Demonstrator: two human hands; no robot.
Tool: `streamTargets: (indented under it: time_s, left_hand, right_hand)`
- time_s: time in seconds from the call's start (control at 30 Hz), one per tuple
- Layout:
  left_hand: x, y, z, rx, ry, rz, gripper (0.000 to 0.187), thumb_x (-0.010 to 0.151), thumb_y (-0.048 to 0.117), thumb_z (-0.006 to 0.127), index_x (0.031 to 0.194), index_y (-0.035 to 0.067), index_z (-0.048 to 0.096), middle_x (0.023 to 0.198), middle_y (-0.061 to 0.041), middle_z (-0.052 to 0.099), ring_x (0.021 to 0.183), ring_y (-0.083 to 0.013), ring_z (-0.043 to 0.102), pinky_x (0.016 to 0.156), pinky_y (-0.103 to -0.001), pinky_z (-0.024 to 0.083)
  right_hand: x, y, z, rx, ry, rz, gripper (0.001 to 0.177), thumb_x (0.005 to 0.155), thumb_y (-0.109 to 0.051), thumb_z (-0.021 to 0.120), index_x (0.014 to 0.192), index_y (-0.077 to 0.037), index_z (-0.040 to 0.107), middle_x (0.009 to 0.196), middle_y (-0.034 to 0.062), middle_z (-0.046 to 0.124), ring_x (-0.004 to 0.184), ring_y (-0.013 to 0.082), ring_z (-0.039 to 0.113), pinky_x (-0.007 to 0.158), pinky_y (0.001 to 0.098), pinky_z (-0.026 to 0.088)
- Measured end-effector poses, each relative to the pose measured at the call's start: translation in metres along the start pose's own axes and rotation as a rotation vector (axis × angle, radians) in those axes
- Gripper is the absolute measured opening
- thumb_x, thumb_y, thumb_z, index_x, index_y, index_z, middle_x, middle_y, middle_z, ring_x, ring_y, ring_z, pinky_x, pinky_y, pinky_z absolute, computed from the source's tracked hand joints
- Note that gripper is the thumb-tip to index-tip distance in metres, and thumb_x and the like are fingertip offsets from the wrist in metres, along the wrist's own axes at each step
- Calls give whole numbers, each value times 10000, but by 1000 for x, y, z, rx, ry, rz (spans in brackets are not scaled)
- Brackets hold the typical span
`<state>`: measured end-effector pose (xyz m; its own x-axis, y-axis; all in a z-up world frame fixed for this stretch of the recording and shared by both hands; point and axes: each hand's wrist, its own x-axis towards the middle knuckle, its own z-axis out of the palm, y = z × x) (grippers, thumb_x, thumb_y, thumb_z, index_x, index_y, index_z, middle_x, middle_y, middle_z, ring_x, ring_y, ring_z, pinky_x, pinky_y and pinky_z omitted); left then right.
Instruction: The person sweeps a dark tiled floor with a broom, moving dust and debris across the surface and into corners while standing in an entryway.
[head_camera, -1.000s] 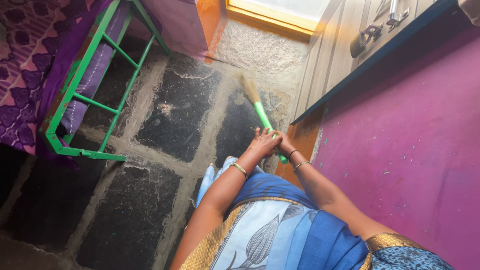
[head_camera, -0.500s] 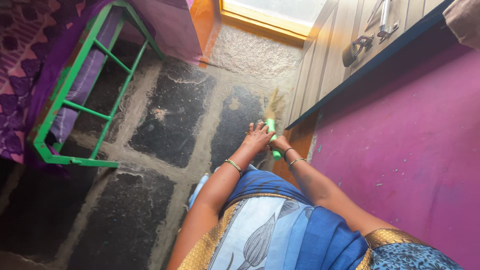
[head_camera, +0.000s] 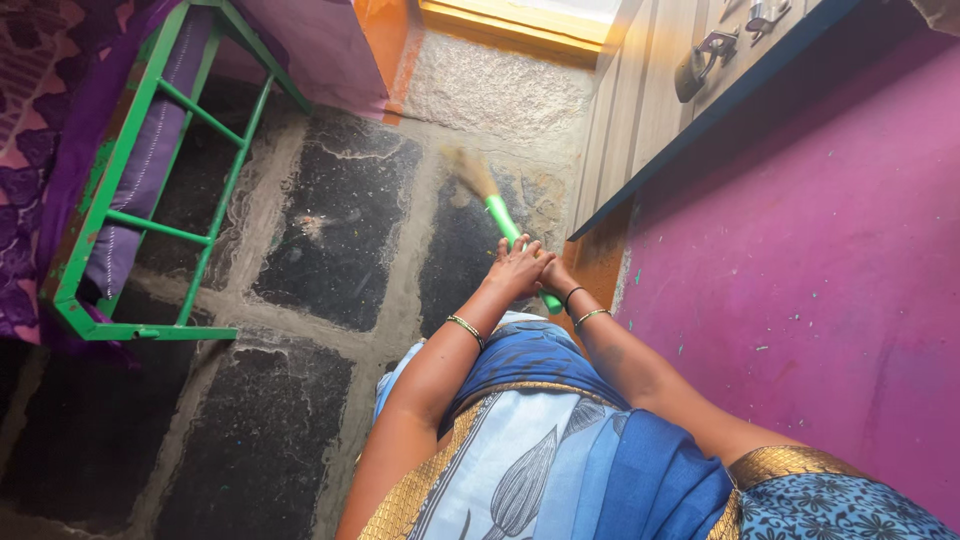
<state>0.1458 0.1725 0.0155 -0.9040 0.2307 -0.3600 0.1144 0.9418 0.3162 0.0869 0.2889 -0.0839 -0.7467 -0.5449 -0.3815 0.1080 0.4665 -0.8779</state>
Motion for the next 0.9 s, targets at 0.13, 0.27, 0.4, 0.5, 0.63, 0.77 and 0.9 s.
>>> streamTargets:
  time_s: [0.13,0.27,0.4,0.5,0.63,0.77,0.9]
  left_hand:
    - [1,-8,-13,18,-5,-17,787,818,323,809,1509,298,432,1577,-94,397,1534,-356,230,1197,-680,165]
    - [9,-3,-14,-23,23,-2,742,845,362,790,1498,301,441,1577,-105,394,1532,-363,235,1184,-684,173]
    - [17,0,-10,-20,28,26,736,842,310,779,1500,320,449,1587,-92,387,1525,-356,243,1181,-666,179]
    - [17,0,-13,-18,16,28,766,821,310,791,1505,321,445,1582,-88,389,1530,-353,238,1196,-665,162]
    - [17,5,-10,-20,-24,29,757,826,314,791,1504,314,453,1570,-88,408,1543,-352,236,1205,-664,167]
    - [21,9,6,-39,-36,44,770,815,272,769,1511,319,443,1576,-87,395,1533,-357,227,1186,-679,180]
    - [30,3,16,-65,10,37,726,840,311,730,1508,313,446,1574,-95,397,1535,-350,222,1178,-697,190]
  right_hand:
    - [-1,-5,-11,396,135,324,221,829,7,663,1024,-90,629,810,95,672,614,204,664,471,372,544]
    - [5,8,-32,470,51,322,144,864,16,673,1005,23,645,780,149,656,571,221,644,465,358,529]
    - [18,48,-38,614,106,609,100,878,42,628,971,67,605,726,101,596,520,180,589,454,341,518]
    - [8,58,-27,661,118,660,109,872,56,608,981,63,617,726,88,608,503,178,575,453,331,489]
    - [-20,35,2,479,54,480,168,935,-56,703,1025,66,630,761,116,634,529,180,629,466,347,524]
    - [-19,14,20,384,-127,132,401,840,-99,691,1213,-194,579,974,-27,680,742,112,642,570,303,542]
    - [9,40,10,130,-266,168,347,858,-115,728,1189,-109,623,921,146,669,740,276,628,571,373,502]
